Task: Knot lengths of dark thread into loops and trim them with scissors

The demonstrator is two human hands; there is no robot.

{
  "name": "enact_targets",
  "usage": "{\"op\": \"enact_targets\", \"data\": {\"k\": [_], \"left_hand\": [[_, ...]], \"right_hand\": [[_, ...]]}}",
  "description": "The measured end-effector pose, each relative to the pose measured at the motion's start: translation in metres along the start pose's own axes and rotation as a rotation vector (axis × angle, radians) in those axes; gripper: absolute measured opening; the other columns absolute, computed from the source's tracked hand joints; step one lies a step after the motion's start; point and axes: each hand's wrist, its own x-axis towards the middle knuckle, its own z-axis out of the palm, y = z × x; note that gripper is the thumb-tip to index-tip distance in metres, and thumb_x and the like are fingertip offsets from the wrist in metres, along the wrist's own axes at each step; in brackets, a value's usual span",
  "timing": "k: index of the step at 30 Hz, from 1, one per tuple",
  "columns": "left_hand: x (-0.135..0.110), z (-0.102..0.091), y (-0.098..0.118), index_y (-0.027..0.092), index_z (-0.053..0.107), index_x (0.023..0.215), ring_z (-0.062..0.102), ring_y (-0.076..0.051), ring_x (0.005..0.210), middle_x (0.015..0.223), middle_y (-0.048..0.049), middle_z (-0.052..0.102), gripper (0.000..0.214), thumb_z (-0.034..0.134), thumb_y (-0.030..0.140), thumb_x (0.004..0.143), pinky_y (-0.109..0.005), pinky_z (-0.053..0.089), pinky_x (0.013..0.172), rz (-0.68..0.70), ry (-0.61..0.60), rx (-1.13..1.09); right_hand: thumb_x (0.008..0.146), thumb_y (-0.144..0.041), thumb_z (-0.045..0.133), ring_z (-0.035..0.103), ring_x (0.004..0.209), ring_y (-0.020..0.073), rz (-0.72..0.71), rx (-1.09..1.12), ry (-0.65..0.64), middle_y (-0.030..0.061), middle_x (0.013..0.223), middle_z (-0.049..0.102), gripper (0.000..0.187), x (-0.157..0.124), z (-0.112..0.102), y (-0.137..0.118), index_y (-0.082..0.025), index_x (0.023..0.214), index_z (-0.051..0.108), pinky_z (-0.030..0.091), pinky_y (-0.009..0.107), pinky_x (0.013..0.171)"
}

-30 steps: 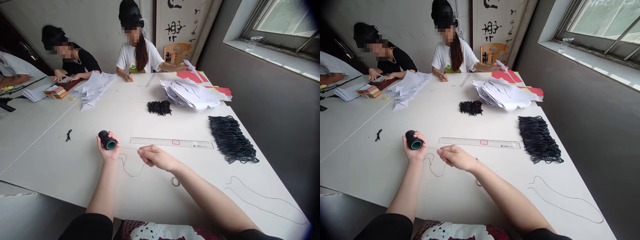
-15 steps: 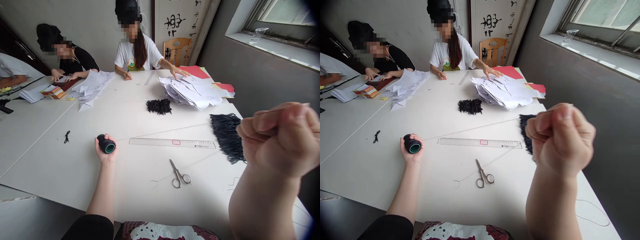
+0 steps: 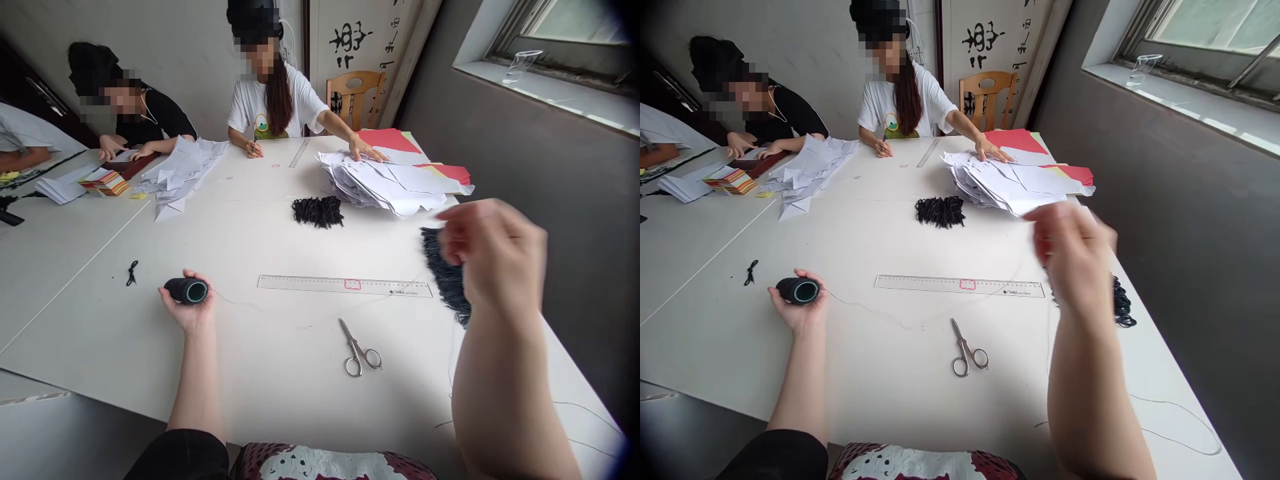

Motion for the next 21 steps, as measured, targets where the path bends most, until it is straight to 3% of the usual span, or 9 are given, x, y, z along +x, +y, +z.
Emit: {"op": "enact_targets", "data": {"k": [1, 3, 5, 7, 10, 12, 13, 17, 21], "left_hand": [[-0.006, 0.005, -0.006, 0.019, 0.057, 0.088, 0.069, -0.011, 0.08, 0.08, -0.0019, 0.068, 0.035, 0.055, 0.053, 0.08, -0.017, 0.055, 0.074, -0.06, -0.036, -0.023], [-0.022, 0.015, -0.019, 0.017, 0.058, 0.096, 0.068, -0.016, 0.095, 0.096, -0.0086, 0.07, 0.037, 0.058, 0.051, 0.081, -0.023, 0.056, 0.082, -0.225, -0.107, -0.059], [-0.039, 0.024, -0.033, 0.014, 0.058, 0.102, 0.064, -0.02, 0.108, 0.108, -0.0141, 0.067, 0.036, 0.055, 0.046, 0.085, -0.029, 0.055, 0.089, -0.4, -0.157, -0.087], [-0.056, 0.03, -0.045, 0.015, 0.058, 0.11, 0.059, -0.022, 0.117, 0.117, -0.0157, 0.064, 0.035, 0.053, 0.042, 0.088, -0.033, 0.053, 0.094, -0.526, -0.224, -0.101], [-0.075, 0.035, -0.057, 0.016, 0.056, 0.12, 0.056, -0.023, 0.122, 0.122, -0.0148, 0.063, 0.04, 0.052, 0.042, 0.09, -0.035, 0.051, 0.097, -0.661, -0.307, -0.099], [-0.083, 0.036, -0.06, 0.017, 0.053, 0.126, 0.055, -0.022, 0.123, 0.124, -0.0138, 0.063, 0.044, 0.048, 0.044, 0.092, -0.034, 0.05, 0.099, -0.715, -0.337, -0.099], [-0.085, 0.037, -0.061, 0.017, 0.05, 0.129, 0.054, -0.021, 0.124, 0.125, -0.0132, 0.062, 0.045, 0.044, 0.044, 0.094, -0.033, 0.049, 0.1, -0.729, -0.345, -0.101], [-0.08, 0.036, -0.058, 0.014, 0.038, 0.141, 0.049, -0.02, 0.128, 0.132, -0.014, 0.058, 0.053, 0.029, 0.045, 0.099, -0.033, 0.043, 0.105, -0.667, -0.331, -0.118], [-0.065, 0.033, -0.049, 0.011, 0.035, 0.142, 0.055, -0.02, 0.123, 0.124, -0.016, 0.063, 0.055, 0.027, 0.045, 0.099, -0.034, 0.043, 0.104, -0.521, -0.224, -0.151]], "right_hand": [[0.095, -0.038, 0.043, 0.049, 0.059, 0.0125, 0.012, -0.176, -0.248, 0.0038, 0.075, 0.057, 0.028, -0.003, 0.017, -0.005, -0.022, 0.093, 0.066, 0.037, 0.026, 0.051], [0.089, -0.029, 0.054, 0.061, 0.075, 0.0193, 0.033, -0.497, -0.68, 0.0084, 0.099, 0.065, 0.02, -0.012, 0.047, -0.012, -0.022, 0.101, 0.067, 0.047, 0.033, 0.064], [0.088, -0.023, 0.053, 0.064, 0.081, 0.0257, 0.102, -0.699, -0.876, 0.0118, 0.098, 0.066, 0.023, -0.023, 0.071, -0.014, -0.018, 0.106, 0.067, 0.05, 0.039, 0.068], [0.092, -0.02, 0.046, 0.065, 0.083, 0.0251, 0.081, -0.627, -0.866, 0.0127, 0.107, 0.065, 0.029, -0.033, 0.091, -0.015, -0.017, 0.116, 0.061, 0.051, 0.043, 0.075], [0.09, -0.028, 0.055, 0.064, 0.084, 0.0175, 0.092, -0.121, -0.774, 0.0144, 0.139, 0.045, 0.053, -0.049, 0.121, -0.012, -0.021, 0.14, 0.038, 0.052, 0.039, 0.081], [0.08, -0.035, 0.068, 0.064, 0.091, 0.0171, 0.258, 0.237, -0.889, 0.0142, 0.149, 0.03, 0.078, -0.061, 0.141, -0.008, -0.026, 0.145, 0.027, 0.055, 0.032, 0.074], [0.08, -0.036, 0.068, 0.064, 0.094, 0.017, 0.364, 0.408, -1.004, 0.0132, 0.148, 0.033, 0.076, -0.067, 0.149, -0.006, -0.027, 0.144, 0.029, 0.054, 0.03, 0.073], [0.081, -0.042, 0.067, 0.065, 0.081, 0.0145, 0.758, 0.728, -1.323, 0.009, 0.112, 0.058, 0.057, -0.081, 0.164, -0.001, -0.02, 0.13, 0.046, 0.053, 0.028, 0.07], [0.081, -0.05, 0.065, 0.041, 0.055, 0.007, 0.72, 0.631, -1.225, -0.0044, 0.062, 0.041, 0.036, -0.077, 0.158, -0.001, -0.015, 0.082, 0.059, 0.041, 0.022, 0.056]]}}
